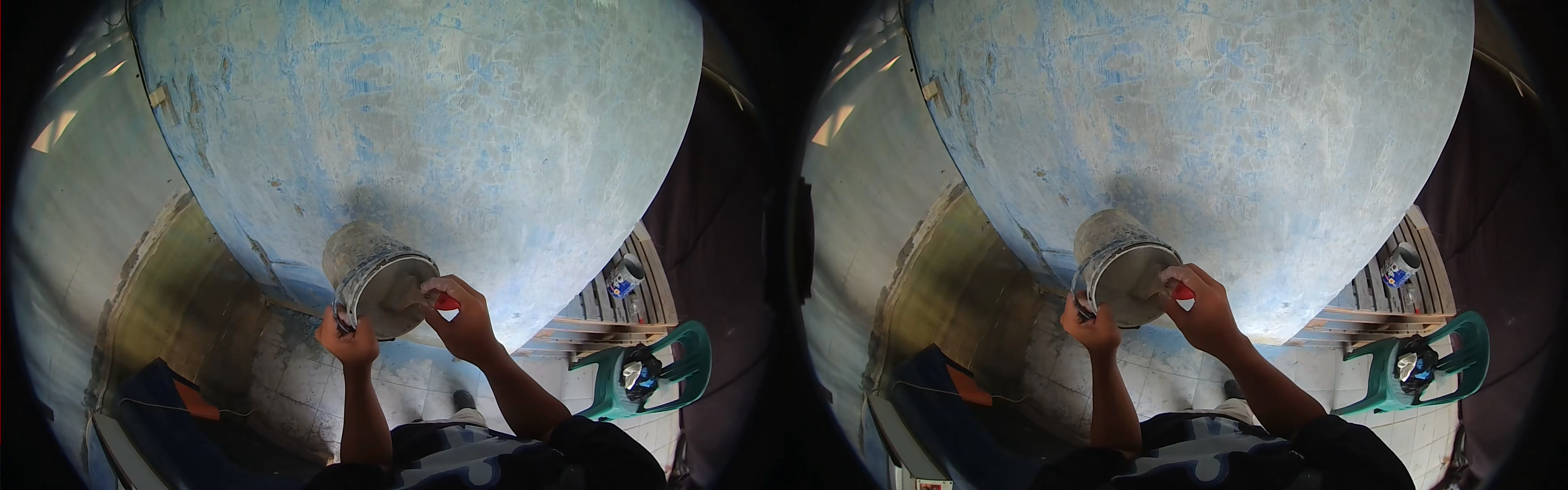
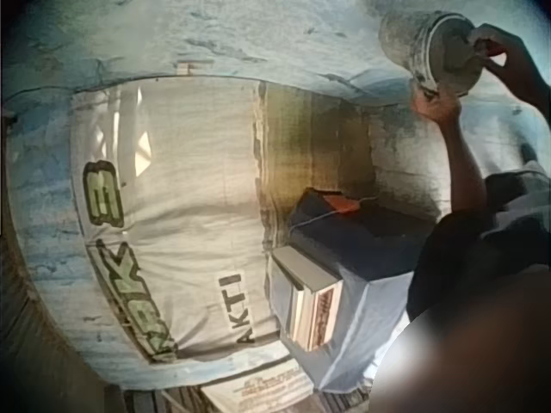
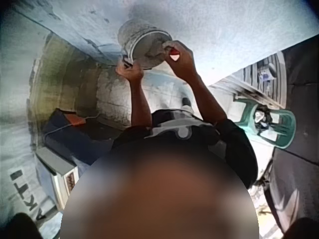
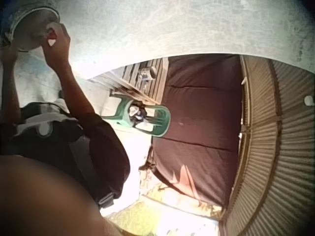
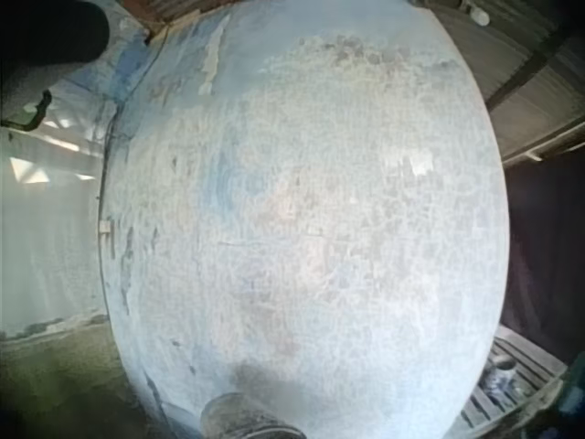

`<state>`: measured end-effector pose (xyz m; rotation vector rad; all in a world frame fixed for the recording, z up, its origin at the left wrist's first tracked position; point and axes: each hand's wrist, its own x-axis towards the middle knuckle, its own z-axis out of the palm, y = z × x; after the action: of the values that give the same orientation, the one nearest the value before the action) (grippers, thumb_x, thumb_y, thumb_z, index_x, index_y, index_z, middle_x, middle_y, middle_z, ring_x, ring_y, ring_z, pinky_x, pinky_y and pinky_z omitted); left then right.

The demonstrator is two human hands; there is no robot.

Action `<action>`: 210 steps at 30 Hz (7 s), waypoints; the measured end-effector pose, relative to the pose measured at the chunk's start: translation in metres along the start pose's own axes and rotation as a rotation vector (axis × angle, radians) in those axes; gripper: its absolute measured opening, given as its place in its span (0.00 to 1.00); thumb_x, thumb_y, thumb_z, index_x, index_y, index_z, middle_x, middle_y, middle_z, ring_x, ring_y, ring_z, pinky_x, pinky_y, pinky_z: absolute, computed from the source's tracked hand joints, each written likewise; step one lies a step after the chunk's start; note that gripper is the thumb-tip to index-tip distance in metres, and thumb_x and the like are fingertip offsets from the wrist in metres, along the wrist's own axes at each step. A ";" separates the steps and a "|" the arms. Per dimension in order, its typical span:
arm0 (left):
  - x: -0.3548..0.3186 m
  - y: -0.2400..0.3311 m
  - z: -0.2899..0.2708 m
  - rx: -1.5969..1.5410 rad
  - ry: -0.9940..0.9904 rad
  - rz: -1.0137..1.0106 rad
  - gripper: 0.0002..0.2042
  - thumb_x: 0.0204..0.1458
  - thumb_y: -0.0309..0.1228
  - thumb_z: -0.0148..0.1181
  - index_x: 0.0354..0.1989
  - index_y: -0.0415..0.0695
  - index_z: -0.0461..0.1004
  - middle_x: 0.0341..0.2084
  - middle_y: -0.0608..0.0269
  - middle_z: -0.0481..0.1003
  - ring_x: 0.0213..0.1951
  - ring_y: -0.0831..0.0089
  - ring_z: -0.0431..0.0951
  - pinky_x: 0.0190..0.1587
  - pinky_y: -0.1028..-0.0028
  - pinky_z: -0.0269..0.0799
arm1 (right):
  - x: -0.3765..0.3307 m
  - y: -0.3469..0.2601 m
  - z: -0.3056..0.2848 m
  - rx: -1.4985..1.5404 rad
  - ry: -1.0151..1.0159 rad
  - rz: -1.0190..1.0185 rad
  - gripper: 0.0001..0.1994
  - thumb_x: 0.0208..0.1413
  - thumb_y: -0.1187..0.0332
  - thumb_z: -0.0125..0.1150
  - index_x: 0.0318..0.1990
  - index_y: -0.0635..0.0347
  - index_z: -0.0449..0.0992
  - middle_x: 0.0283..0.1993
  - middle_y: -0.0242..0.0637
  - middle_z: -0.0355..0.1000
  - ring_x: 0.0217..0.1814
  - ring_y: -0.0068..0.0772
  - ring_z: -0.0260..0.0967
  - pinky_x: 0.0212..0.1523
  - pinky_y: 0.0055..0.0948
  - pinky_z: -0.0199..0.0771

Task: The person paints a blue wall white with a paint brush, dipping the brush into a paint bucket and applying the white paint to the wall.

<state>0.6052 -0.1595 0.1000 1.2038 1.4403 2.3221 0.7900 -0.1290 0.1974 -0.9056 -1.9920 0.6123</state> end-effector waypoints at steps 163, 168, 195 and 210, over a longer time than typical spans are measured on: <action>0.397 0.320 0.369 0.121 -1.293 -0.004 0.11 0.31 0.29 0.60 0.28 0.45 0.76 0.28 0.61 0.74 0.29 0.70 0.69 0.34 0.73 0.64 | 0.383 -0.128 -0.485 -0.490 0.774 -0.714 0.13 0.52 0.66 0.63 0.29 0.71 0.82 0.24 0.43 0.79 0.27 0.32 0.78 0.33 0.31 0.76; 0.403 0.315 0.379 0.114 -1.302 -0.011 0.10 0.31 0.29 0.60 0.27 0.46 0.76 0.28 0.61 0.74 0.29 0.70 0.69 0.34 0.72 0.64 | 0.371 -0.171 -0.488 -0.376 0.790 -0.735 0.12 0.51 0.68 0.61 0.28 0.71 0.82 0.23 0.42 0.77 0.26 0.30 0.78 0.32 0.29 0.77; 0.361 0.358 0.426 -0.048 -1.310 0.041 0.27 0.34 0.31 0.62 0.47 0.32 0.79 0.47 0.46 0.79 0.46 0.61 0.79 0.49 0.74 0.73 | 0.414 -0.153 -0.553 0.065 0.895 -0.930 0.13 0.57 0.73 0.55 0.29 0.78 0.80 0.34 0.52 0.81 0.31 0.43 0.82 0.34 0.34 0.86; 0.332 0.355 0.431 -0.134 -1.307 0.083 0.19 0.35 0.31 0.61 0.37 0.34 0.80 0.35 0.52 0.79 0.33 0.64 0.79 0.36 0.71 0.73 | 0.401 -0.151 -0.579 -0.153 0.900 -0.848 0.13 0.61 0.73 0.54 0.37 0.77 0.82 0.45 0.52 0.82 0.44 0.41 0.82 0.49 0.35 0.86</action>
<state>0.7794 0.1166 0.6614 2.0801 0.6979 1.0432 1.0705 0.1392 0.8042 -0.2431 -1.3761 -0.3893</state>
